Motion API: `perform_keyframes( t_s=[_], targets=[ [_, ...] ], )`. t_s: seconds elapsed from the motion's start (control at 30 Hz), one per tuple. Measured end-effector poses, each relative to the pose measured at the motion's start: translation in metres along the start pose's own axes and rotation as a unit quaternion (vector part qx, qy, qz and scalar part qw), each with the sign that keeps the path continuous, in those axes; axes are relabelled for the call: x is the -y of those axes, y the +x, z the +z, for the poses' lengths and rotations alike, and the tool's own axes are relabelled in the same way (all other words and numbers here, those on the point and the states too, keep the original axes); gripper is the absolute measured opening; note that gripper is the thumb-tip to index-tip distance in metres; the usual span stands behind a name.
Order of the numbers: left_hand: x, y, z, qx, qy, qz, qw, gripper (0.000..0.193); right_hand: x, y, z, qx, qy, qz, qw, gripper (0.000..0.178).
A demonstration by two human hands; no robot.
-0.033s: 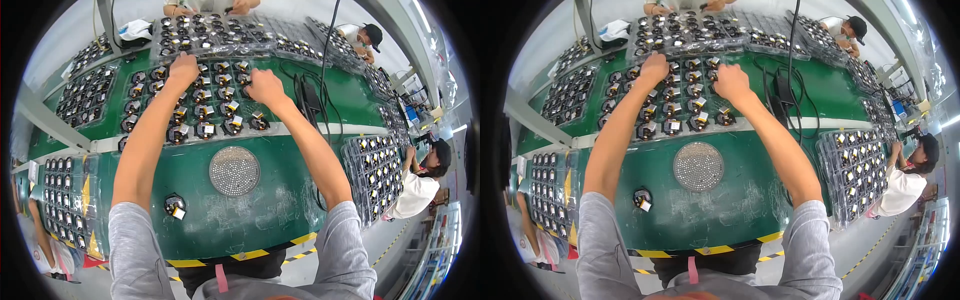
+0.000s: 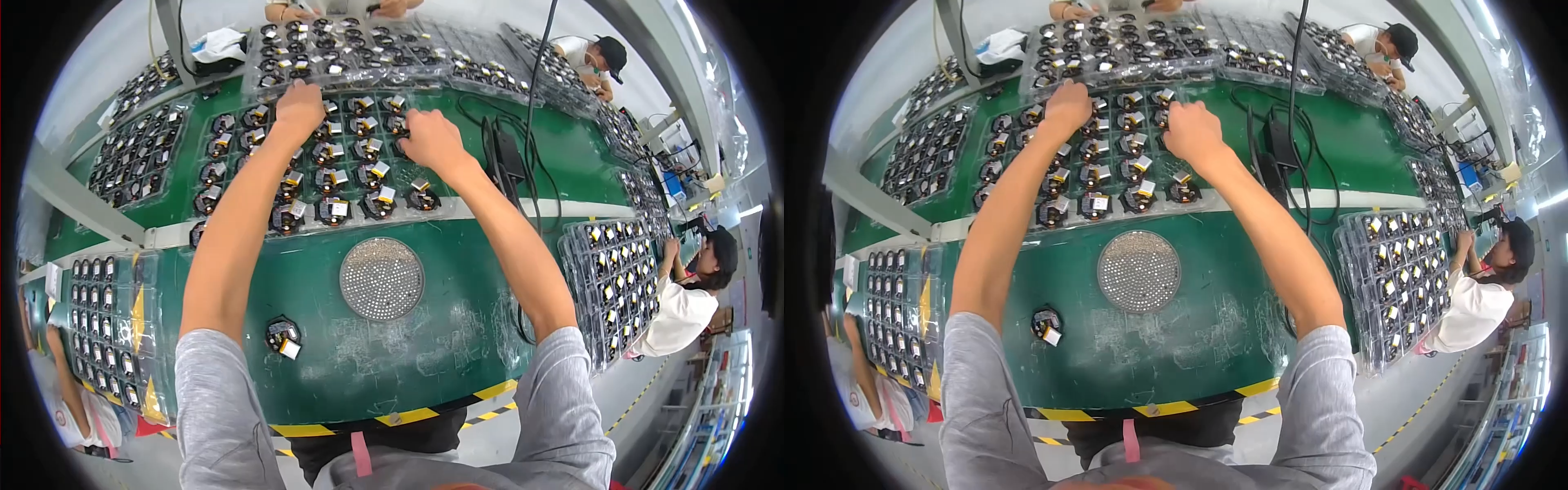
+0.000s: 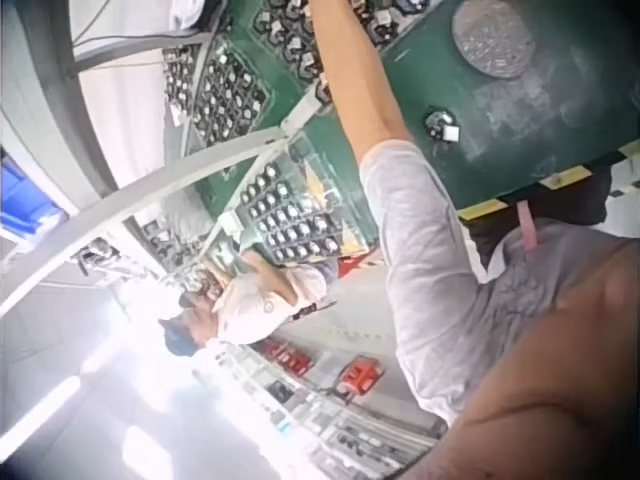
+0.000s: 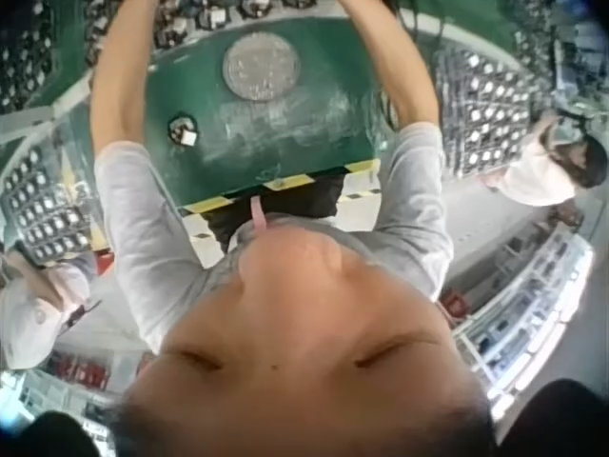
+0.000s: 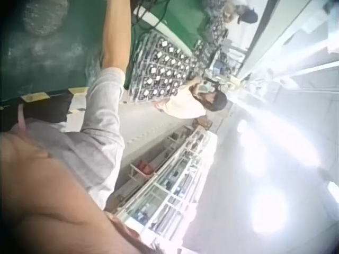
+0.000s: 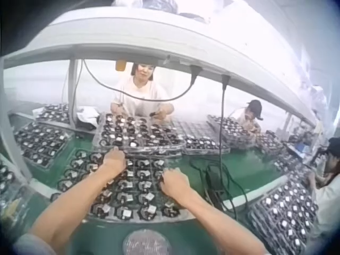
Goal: The person assembles electronic components by tightening screws with an electric screwdriver.
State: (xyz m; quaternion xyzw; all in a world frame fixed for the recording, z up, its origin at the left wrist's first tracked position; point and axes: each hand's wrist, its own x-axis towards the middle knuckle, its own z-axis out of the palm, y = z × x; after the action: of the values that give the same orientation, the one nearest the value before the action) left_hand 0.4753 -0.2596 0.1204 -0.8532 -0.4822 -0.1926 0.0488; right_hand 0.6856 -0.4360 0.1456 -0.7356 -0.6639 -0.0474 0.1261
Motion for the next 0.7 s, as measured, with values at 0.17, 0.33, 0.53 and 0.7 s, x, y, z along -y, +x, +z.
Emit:
perform_keyframes(
  t_s=[0.17, 0.33, 0.53, 0.7],
  targets=[
    [-0.025, 0.011, -0.018, 0.072, 0.024, -0.058, 0.995, 0.038, -0.005, -0.004, 0.012, -0.024, -0.049, -0.043, 0.998, 0.029],
    [0.005, 0.011, 0.007, -0.001, -0.196, -0.094, 0.976, 0.041, 0.006, -0.006, 0.024, -0.089, -0.037, -0.108, 0.99, 0.027],
    [-0.001, -0.029, -0.04, -0.017, -0.393, -0.066, 0.917, 0.034, -0.005, 0.004, 0.027, -0.049, 0.021, -0.065, 0.996, 0.023],
    [0.027, -0.155, -0.126, 0.072, -0.443, 0.003, 0.894, 0.026, 0.004, 0.015, 0.02, -0.036, 0.016, -0.07, 0.997, 0.026]
  ],
)
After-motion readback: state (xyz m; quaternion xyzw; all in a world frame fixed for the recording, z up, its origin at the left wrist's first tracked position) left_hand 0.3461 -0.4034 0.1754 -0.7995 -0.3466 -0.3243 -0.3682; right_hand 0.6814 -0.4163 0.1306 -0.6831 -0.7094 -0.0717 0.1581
